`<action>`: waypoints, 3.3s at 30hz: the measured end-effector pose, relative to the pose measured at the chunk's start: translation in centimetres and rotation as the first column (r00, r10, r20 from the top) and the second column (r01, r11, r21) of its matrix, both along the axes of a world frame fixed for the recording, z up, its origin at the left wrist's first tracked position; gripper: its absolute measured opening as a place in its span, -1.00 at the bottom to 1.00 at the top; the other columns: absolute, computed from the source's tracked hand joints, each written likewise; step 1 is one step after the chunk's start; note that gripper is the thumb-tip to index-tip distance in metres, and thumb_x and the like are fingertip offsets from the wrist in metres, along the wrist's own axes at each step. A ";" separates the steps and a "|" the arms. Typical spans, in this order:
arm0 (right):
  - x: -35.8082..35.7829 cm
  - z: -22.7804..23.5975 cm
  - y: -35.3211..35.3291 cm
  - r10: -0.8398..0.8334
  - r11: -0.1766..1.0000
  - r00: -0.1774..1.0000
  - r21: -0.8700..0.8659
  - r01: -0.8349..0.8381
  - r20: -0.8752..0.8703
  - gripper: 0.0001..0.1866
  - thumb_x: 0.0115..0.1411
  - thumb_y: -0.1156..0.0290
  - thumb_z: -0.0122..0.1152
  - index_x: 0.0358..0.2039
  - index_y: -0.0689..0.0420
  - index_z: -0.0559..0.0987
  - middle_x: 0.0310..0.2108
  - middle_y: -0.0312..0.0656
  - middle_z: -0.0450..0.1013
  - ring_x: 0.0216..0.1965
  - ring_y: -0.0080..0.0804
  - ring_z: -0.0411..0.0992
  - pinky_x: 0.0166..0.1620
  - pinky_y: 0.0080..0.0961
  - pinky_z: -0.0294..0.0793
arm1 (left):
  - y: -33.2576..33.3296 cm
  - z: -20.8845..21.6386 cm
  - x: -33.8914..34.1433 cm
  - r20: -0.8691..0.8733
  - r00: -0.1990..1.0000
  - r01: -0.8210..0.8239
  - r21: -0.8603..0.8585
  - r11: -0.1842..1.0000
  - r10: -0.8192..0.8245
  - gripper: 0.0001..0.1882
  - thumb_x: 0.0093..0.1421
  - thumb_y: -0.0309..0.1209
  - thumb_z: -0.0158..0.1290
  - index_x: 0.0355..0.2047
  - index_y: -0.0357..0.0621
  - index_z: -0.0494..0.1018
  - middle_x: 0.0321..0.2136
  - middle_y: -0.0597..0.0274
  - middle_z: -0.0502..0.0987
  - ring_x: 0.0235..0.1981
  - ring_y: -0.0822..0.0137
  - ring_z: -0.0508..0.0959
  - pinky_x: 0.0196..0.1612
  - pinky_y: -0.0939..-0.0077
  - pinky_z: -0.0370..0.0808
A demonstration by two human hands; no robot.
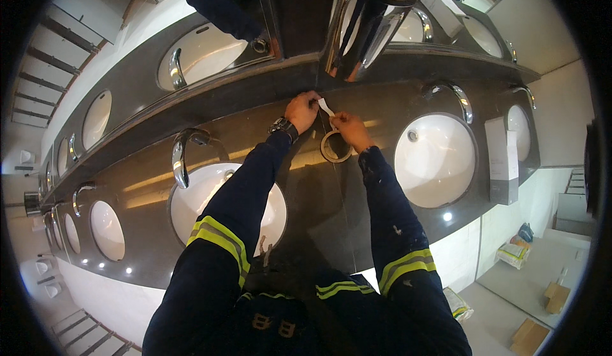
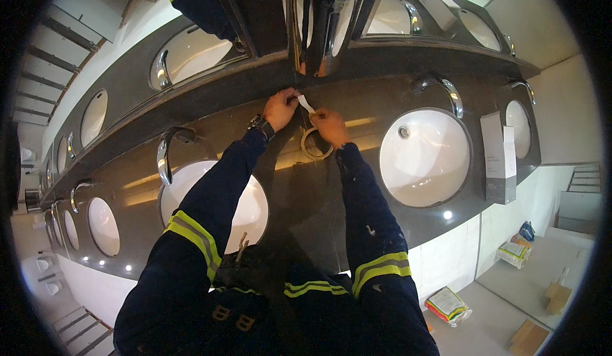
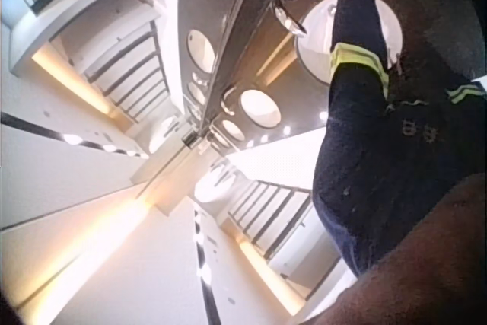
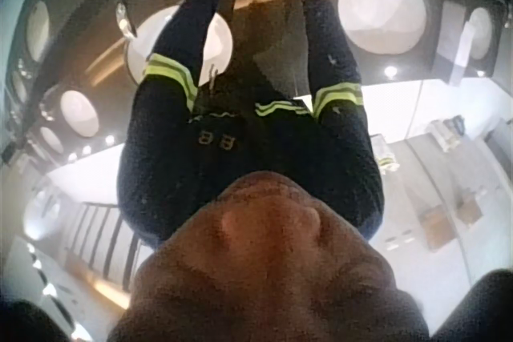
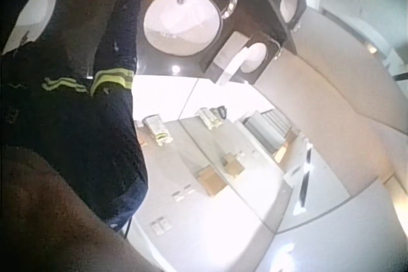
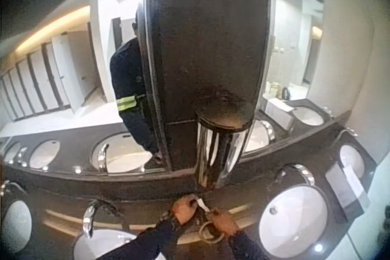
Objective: The person applies masking tape along the countertop edge between sinks in a public restroom. They unroll tape, press it down, and smooth it along the seam, repeating the process across multiple sink stations.
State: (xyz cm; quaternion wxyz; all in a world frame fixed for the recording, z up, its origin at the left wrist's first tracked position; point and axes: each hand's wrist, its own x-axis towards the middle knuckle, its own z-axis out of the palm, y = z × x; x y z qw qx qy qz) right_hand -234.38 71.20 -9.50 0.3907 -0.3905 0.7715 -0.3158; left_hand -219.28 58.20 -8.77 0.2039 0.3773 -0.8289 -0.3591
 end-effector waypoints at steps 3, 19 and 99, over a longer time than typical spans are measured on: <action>-0.1 0.1 -2.1 -0.093 0.952 0.993 -0.297 0.069 -0.068 -0.62 0.27 0.22 0.29 0.00 0.21 0.64 -0.16 0.01 0.63 -0.14 -0.15 0.59 -0.04 -0.28 0.52 | -0.7 0.2 -0.2 0.002 1.000 0.028 -0.017 0.999 -0.028 -0.78 0.29 -0.47 0.03 -0.09 -0.14 0.58 -0.17 -0.07 0.64 -0.12 -0.06 0.63 -0.04 0.14 0.54; 0.1 1.1 -6.2 -0.012 0.906 0.995 -0.423 -0.029 -0.096 -0.78 0.25 0.31 0.31 -0.20 0.19 0.67 -0.30 -0.04 0.61 -0.20 -0.12 0.57 -0.08 -0.27 0.51 | -1.2 -2.3 0.7 -0.148 0.944 -0.221 0.383 0.897 0.296 -0.80 0.30 -0.52 0.00 -0.15 -0.27 0.57 -0.22 -0.11 0.62 -0.32 0.02 0.64 -0.17 0.23 0.55; 9.4 48.4 44.2 -0.322 0.104 0.781 -0.840 -0.532 -0.535 -0.82 0.27 0.69 0.27 -0.12 0.29 0.55 -0.14 -0.02 0.61 -0.05 -0.27 0.59 0.10 -0.39 0.54 | 45.2 34.2 8.9 -0.539 0.716 0.306 -0.328 0.894 -0.443 -0.72 0.45 -0.43 -0.08 0.07 -0.26 0.49 -0.27 0.13 0.71 -0.17 0.33 0.70 -0.04 0.42 0.58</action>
